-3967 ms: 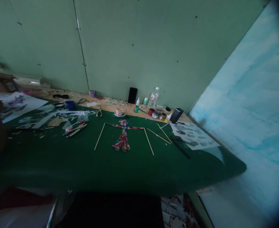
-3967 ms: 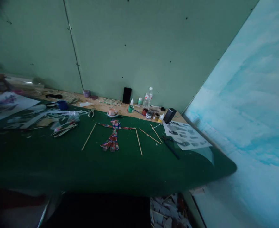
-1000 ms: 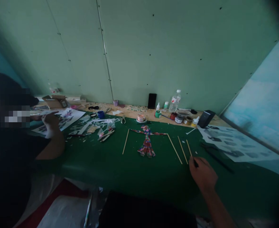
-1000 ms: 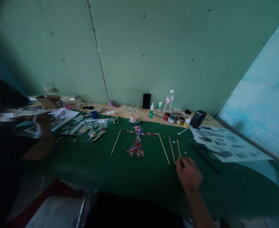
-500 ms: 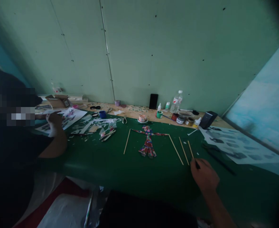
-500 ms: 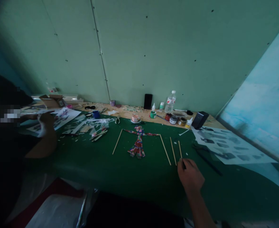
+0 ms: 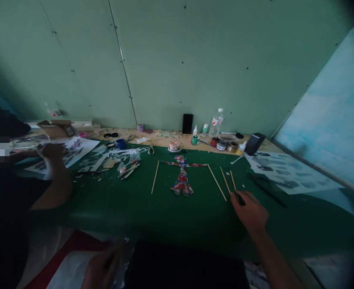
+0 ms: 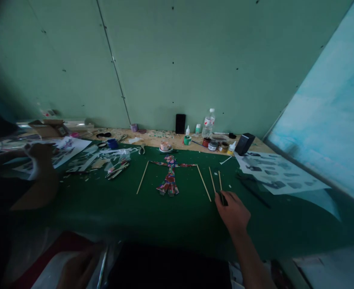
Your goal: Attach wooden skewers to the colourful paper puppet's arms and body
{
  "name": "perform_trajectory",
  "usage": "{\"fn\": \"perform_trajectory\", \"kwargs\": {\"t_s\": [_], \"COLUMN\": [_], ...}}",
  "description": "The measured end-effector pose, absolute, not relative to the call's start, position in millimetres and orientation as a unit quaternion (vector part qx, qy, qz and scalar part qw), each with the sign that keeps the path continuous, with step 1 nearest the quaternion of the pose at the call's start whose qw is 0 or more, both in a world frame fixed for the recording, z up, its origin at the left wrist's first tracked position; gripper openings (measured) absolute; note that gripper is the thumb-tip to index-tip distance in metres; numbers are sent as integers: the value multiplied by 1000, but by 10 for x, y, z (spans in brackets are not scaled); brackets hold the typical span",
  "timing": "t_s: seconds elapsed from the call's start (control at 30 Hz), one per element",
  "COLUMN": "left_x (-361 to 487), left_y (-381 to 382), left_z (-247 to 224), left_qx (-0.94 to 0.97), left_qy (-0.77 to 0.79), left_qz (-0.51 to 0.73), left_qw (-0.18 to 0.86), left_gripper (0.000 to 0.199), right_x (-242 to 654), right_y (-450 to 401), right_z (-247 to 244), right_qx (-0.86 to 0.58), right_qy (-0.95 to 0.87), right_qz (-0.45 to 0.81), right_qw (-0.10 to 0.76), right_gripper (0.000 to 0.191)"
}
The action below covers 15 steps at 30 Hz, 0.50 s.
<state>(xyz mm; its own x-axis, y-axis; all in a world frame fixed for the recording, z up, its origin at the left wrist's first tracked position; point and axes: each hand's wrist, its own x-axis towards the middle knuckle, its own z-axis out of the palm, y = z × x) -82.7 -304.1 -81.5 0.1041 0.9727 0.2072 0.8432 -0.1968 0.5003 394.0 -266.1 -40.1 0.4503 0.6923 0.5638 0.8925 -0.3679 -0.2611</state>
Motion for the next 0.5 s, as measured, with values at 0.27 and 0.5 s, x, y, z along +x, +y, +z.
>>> {"fn": "perform_trajectory", "kwargs": {"t_s": [0.27, 0.5], "left_x": [-157, 297], "left_y": [-1605, -1096], "left_z": [42, -52], "left_qx": [755, 739], "left_qy": [576, 591], "left_qz": [313, 324], "left_qw": [1, -3], "left_gripper": [31, 46], "right_x": [4008, 3957], "right_y": [-2644, -2654], "right_z": [-459, -431], "right_qx": [-800, -790], "right_qy": [-504, -511], "right_qz": [-178, -197], "right_qw": [273, 274], "right_gripper": [38, 34]}}
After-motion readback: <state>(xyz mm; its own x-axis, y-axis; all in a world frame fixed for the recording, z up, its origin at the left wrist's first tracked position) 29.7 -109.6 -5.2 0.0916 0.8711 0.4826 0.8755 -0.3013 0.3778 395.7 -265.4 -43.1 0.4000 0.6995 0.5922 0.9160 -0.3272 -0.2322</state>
